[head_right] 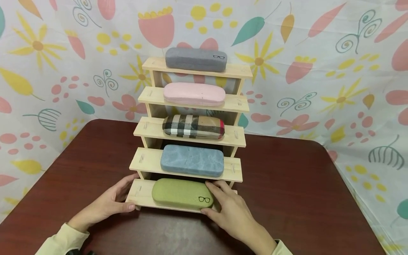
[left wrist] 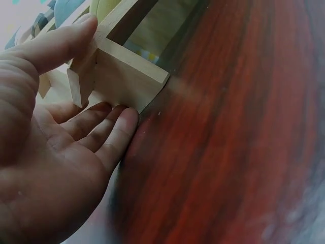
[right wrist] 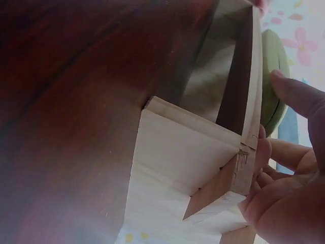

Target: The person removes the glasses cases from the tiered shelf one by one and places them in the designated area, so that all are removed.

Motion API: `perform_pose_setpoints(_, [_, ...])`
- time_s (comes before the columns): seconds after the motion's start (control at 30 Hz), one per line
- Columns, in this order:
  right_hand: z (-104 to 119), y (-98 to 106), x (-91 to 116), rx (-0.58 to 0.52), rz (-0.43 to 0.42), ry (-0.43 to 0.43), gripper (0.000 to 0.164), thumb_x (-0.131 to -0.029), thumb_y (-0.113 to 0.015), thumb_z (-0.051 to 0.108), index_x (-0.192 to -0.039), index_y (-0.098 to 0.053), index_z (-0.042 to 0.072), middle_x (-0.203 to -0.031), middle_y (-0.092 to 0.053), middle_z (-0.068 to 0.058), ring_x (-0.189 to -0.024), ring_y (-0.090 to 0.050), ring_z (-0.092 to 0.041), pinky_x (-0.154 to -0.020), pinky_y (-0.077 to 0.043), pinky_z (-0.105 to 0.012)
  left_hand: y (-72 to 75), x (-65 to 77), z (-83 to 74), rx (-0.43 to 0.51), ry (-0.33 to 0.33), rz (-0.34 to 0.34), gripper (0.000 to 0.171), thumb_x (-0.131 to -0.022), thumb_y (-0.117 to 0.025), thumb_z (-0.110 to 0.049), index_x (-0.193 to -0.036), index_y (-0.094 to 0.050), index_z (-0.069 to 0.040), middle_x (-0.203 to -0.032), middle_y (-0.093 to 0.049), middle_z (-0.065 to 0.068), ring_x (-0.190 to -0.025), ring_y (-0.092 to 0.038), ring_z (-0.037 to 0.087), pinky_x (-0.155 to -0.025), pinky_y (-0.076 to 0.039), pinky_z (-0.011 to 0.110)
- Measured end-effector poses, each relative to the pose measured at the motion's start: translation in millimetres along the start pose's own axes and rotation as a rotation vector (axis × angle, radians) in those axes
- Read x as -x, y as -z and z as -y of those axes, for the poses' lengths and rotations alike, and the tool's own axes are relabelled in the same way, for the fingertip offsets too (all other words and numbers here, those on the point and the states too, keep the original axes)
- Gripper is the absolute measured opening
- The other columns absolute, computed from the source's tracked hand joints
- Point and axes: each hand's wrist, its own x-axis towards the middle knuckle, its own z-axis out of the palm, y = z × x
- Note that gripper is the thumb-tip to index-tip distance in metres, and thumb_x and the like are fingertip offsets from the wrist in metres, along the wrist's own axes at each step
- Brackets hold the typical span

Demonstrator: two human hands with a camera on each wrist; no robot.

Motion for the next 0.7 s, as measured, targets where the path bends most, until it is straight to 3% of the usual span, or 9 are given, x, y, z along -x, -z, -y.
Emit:
perform_pose_setpoints(0.17, [2.3, -0.4, -2.0, 0.012, 0.012, -0.049, 0.072, -0.076, -0.090, 0.035, -0.137, -0.060, 0.012, -0.127, -0.062, 0.006, -0.105, -0.061, -0.012, -0.083, -0.053, -0.039, 1.7, -0.8, 2.1, -0.029, -0.020, 0.003, 0.084, -0.089, -0.073, 0.002, -0.155, -0.022, 0.002, -0.136, -0.042, 0.035, -0.112, -0.054, 0.045, -0.081, -0.057, 0.041])
perform_pose_setpoints(0.4, [3.0, 1.8, -4.9, 0.020, 0.048, -0.049, 0.076, -0.077, -0.089, 0.038, -0.141, -0.058, 0.009, -0.122, -0.060, 0.004, -0.085, -0.053, -0.008, -0.075, -0.050, -0.034, 2.6, -0.7, 5.1, -0.005, -0.036, 0.013, 0.085, -0.088, -0.073, 0.002, -0.156, -0.021, 0.003, -0.138, -0.041, 0.036, -0.113, -0.056, 0.042, -0.081, -0.057, 0.042])
perform_pose_setpoints(0.47, [2.6, 2.9, -5.4, 0.006, 0.065, -0.066, 0.076, -0.076, -0.090, 0.036, -0.140, -0.059, 0.010, -0.122, -0.059, 0.005, -0.085, -0.052, -0.007, -0.075, -0.049, -0.032, 2.8, -0.6, 5.9, -0.007, -0.042, 0.013, 0.085, -0.088, -0.074, 0.002, -0.155, -0.022, 0.002, -0.140, -0.040, 0.034, -0.115, -0.056, 0.038, -0.083, -0.056, 0.041])
perform_pose_setpoints(0.57, [1.3, 4.7, -5.7, -0.054, 0.095, -0.107, 0.073, -0.075, -0.092, 0.032, -0.137, -0.061, 0.011, -0.123, -0.059, 0.007, -0.091, -0.053, -0.006, -0.078, -0.048, -0.030, 3.0, -0.6, 7.0, -0.026, -0.052, 0.006, 0.082, -0.087, -0.074, 0.002, -0.154, -0.026, 0.000, -0.142, -0.039, 0.031, -0.118, -0.054, 0.031, -0.086, -0.054, 0.038])
perform_pose_setpoints(0.7, [-0.8, 9.0, -2.8, -0.177, 0.127, -0.187, 0.069, -0.076, -0.091, 0.030, -0.136, -0.060, 0.016, -0.121, -0.058, 0.010, -0.075, -0.056, -0.003, -0.071, -0.049, -0.028, 2.7, -0.7, 7.1, -0.040, -0.048, -0.002, 0.080, -0.087, -0.075, 0.002, -0.152, -0.029, -0.001, -0.142, -0.040, 0.029, -0.119, -0.054, 0.030, -0.086, -0.054, 0.037])
